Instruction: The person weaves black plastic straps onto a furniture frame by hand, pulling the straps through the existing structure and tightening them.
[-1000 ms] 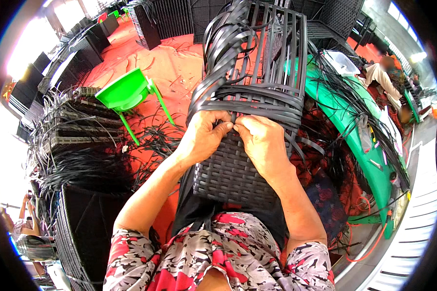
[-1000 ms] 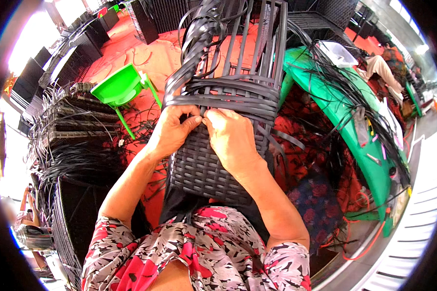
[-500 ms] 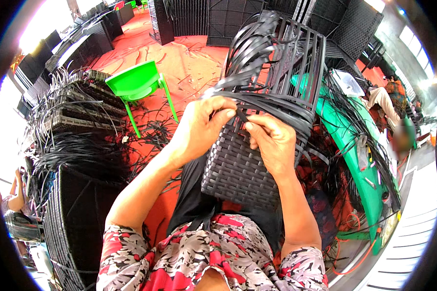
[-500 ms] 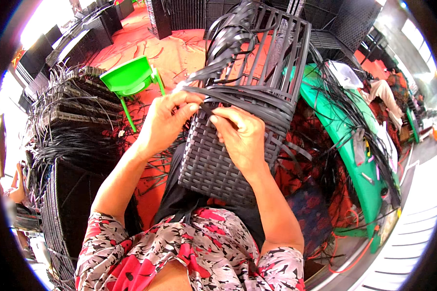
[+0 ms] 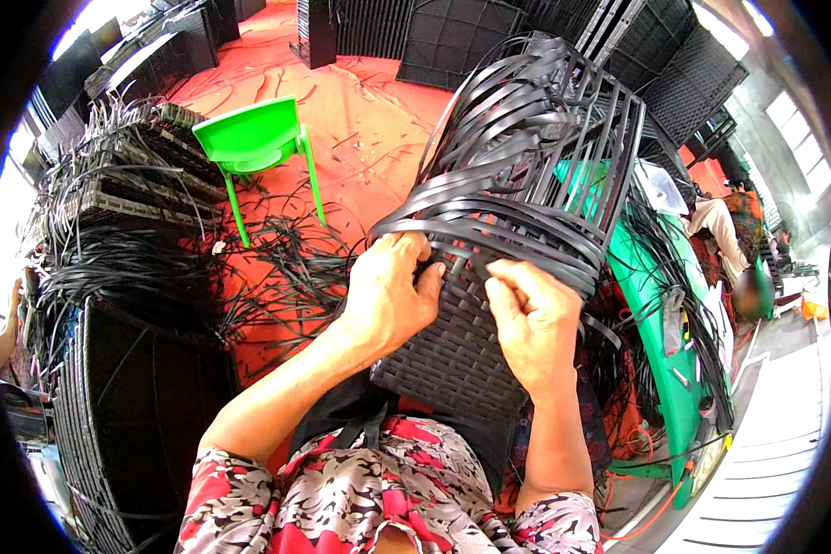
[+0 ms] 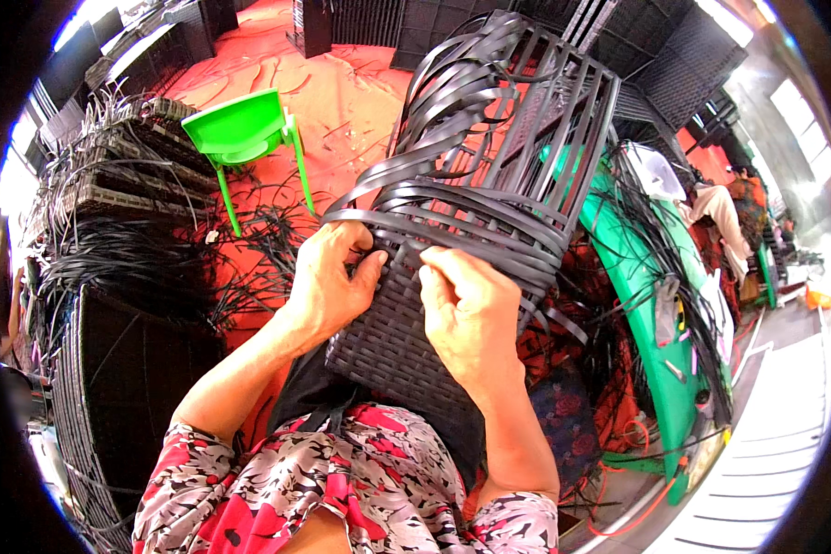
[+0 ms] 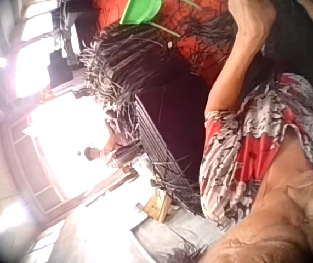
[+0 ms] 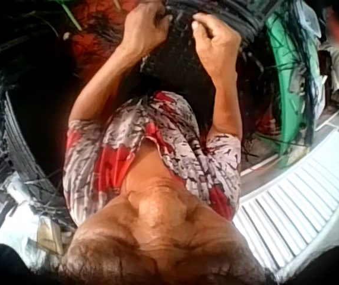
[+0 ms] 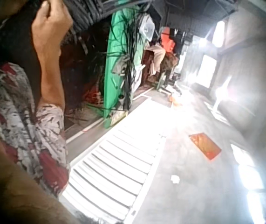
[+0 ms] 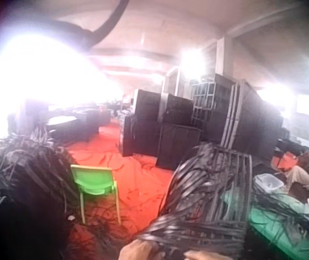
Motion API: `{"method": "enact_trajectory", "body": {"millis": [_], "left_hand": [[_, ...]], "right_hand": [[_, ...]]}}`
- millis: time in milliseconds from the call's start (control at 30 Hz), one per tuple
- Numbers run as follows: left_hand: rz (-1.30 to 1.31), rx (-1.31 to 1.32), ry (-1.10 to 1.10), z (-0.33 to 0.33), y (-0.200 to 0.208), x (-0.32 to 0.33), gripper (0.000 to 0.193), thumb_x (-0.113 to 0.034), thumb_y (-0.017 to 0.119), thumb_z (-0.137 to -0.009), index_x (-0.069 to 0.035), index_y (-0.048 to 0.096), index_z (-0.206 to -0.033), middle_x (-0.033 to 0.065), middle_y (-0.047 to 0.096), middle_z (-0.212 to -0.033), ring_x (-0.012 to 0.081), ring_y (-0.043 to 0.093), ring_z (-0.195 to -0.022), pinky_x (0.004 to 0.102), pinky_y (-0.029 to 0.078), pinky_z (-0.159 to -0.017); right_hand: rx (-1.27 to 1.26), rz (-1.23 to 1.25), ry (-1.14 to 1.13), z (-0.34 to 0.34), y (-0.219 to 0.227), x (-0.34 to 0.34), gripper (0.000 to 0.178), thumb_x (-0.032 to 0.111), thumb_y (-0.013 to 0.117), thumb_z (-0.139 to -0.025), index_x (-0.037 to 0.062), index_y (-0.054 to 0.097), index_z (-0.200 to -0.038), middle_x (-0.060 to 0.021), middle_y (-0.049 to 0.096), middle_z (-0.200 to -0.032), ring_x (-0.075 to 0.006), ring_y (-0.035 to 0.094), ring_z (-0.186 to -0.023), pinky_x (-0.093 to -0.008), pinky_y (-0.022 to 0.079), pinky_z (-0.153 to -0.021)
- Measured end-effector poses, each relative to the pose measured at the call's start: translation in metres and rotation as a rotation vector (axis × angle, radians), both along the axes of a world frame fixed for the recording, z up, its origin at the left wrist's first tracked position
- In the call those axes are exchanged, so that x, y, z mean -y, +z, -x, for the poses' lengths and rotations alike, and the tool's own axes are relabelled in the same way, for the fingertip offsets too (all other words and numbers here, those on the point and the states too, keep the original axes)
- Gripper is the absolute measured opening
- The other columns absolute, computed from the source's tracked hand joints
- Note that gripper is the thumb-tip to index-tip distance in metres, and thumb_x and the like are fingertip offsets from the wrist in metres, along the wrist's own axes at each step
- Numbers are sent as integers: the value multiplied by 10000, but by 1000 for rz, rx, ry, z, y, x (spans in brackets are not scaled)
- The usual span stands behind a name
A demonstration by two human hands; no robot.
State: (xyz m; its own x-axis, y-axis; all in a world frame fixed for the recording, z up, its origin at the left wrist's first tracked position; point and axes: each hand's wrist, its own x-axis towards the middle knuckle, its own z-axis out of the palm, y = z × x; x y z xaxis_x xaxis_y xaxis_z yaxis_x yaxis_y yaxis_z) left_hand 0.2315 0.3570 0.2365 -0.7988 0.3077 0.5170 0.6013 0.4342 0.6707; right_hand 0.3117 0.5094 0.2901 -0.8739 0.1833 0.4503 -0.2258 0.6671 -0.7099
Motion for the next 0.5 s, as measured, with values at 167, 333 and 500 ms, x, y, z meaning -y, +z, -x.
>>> {"method": "enact_trajectory", "body": {"millis": [167,333,500], "left_hand": [[-171,-21,-5,-5,-5,-2,298,-48,669,-790,12,638,-1081,245,649,-933,416,642,-886,432,517,-792],[-272,238,-35,3,-11,-7,298,-106,702,-785,10,651,-1055,223,653,-896,375,652,-813,432,511,-749],[-41,166,88,5,8,-17,330,-207,720,-782,6,622,-1013,231,646,-834,380,651,-800,462,509,-721]], "right_hand": [[-86,-180,50,10,-16,1,144,-52,655,-809,-47,678,-950,-101,646,-706,-121,579,-545,-258,459,-520],[35,-76,47,19,-14,-1,150,-12,663,-771,-19,677,-920,-177,679,-800,-327,666,-683,-382,525,-651],[-34,-134,26,23,-14,-2,107,-24,648,-779,-21,680,-880,-187,670,-804,-340,660,-704,-391,519,-650]]}}
